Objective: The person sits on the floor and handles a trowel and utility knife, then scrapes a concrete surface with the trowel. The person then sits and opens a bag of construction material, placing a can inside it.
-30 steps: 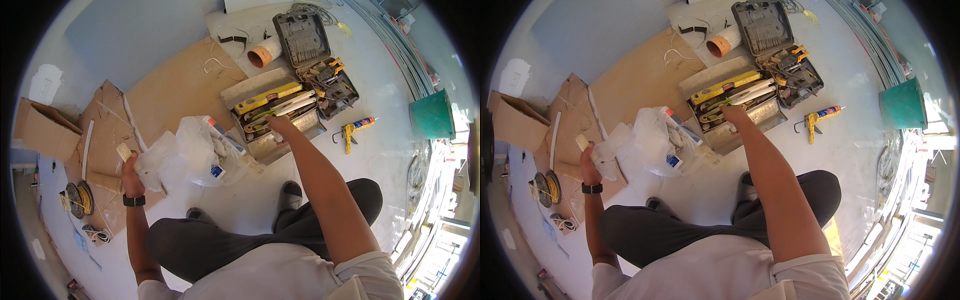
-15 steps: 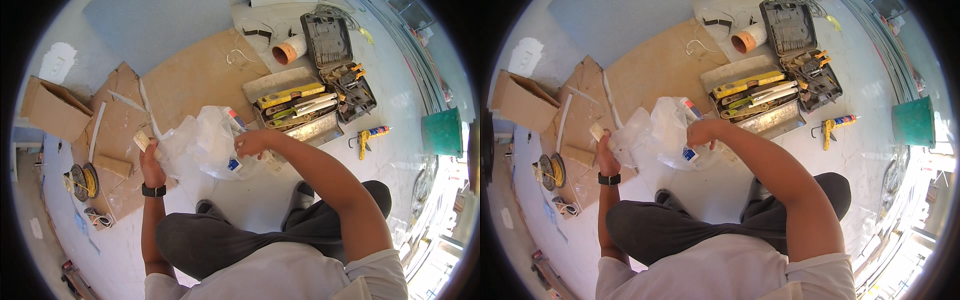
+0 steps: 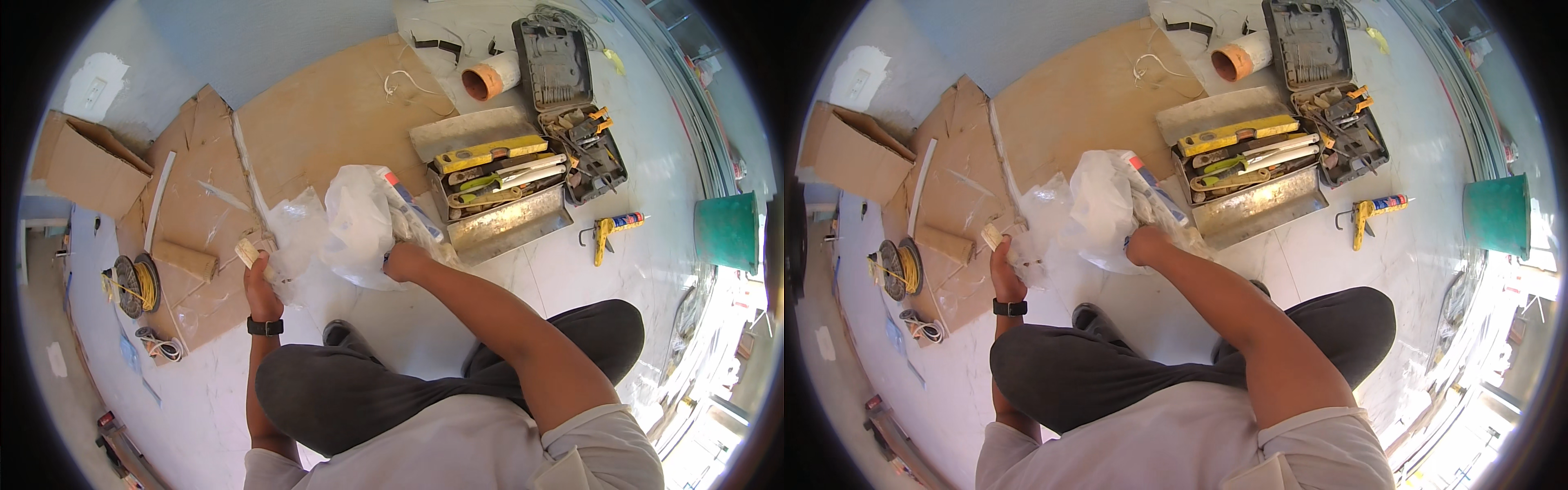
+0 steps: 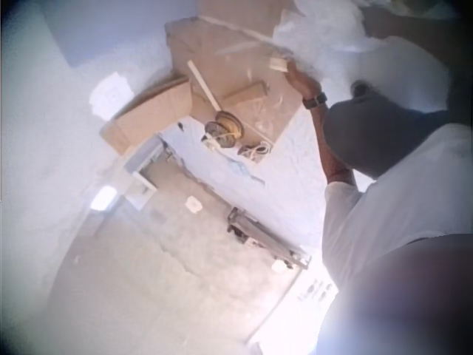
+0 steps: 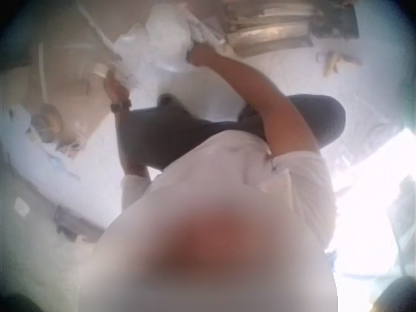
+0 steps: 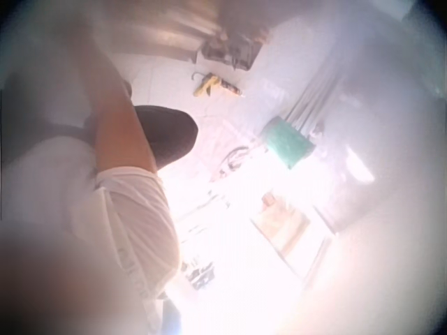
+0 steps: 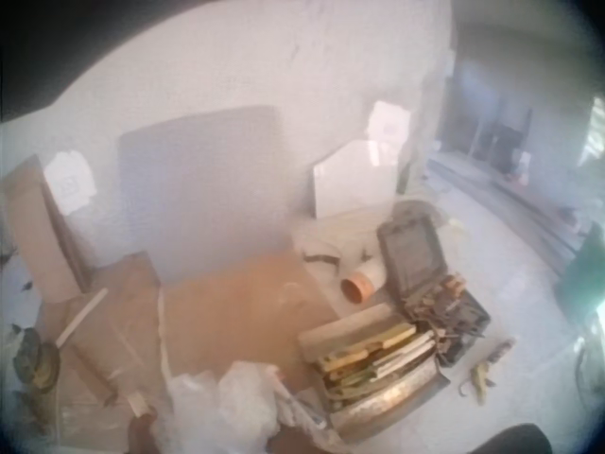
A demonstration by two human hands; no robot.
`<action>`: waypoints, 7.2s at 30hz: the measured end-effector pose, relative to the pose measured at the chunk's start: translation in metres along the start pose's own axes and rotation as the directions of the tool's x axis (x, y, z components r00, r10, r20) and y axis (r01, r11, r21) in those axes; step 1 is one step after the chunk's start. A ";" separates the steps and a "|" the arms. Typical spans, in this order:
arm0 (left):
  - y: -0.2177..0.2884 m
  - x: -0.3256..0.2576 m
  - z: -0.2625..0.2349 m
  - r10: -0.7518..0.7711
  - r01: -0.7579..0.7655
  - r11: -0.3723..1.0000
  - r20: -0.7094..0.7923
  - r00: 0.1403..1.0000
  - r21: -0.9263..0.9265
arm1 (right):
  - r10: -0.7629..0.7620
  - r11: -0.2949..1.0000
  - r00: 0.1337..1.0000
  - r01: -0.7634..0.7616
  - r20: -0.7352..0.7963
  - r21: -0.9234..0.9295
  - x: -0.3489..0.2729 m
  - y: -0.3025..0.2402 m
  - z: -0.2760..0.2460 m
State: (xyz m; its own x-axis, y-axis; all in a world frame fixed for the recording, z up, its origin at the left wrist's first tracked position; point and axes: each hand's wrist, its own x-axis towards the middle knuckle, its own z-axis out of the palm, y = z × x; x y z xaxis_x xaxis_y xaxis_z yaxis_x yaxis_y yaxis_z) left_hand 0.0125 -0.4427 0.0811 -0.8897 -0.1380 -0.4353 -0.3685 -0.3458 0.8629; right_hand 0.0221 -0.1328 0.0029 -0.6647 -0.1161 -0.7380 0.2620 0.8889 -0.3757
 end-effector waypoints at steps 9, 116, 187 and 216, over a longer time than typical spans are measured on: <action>-0.017 0.007 -0.015 -0.024 0.024 1.000 -0.034 0.999 0.001 | -0.097 0.995 0.753 0.089 -0.651 -0.046 -0.030 0.008 0.054; 0.267 -0.863 -0.218 -0.826 0.268 0.508 -0.551 -0.120 -0.819 | -0.558 0.633 0.694 0.711 0.456 -0.307 -0.428 -0.632 -0.113; 1.081 0.145 -1.612 -0.668 0.677 0.672 -0.641 0.378 -0.301 | 0.175 0.890 0.984 -0.173 -0.035 -0.421 0.023 -1.762 0.149; 1.372 0.805 -1.256 -0.653 0.674 0.350 -0.347 0.673 0.651 | 0.273 0.761 0.894 -0.427 -0.356 -0.488 0.579 -1.671 -0.215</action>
State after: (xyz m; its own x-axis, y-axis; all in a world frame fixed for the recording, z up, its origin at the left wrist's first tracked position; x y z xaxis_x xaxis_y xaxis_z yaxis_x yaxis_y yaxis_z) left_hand -0.8708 -2.1939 0.5919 -0.2650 -0.1889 -0.9456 -0.9039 0.3900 0.1754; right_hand -0.9512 -1.5901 0.3236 -0.7717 0.2967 -0.5625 0.1418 0.9425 0.3027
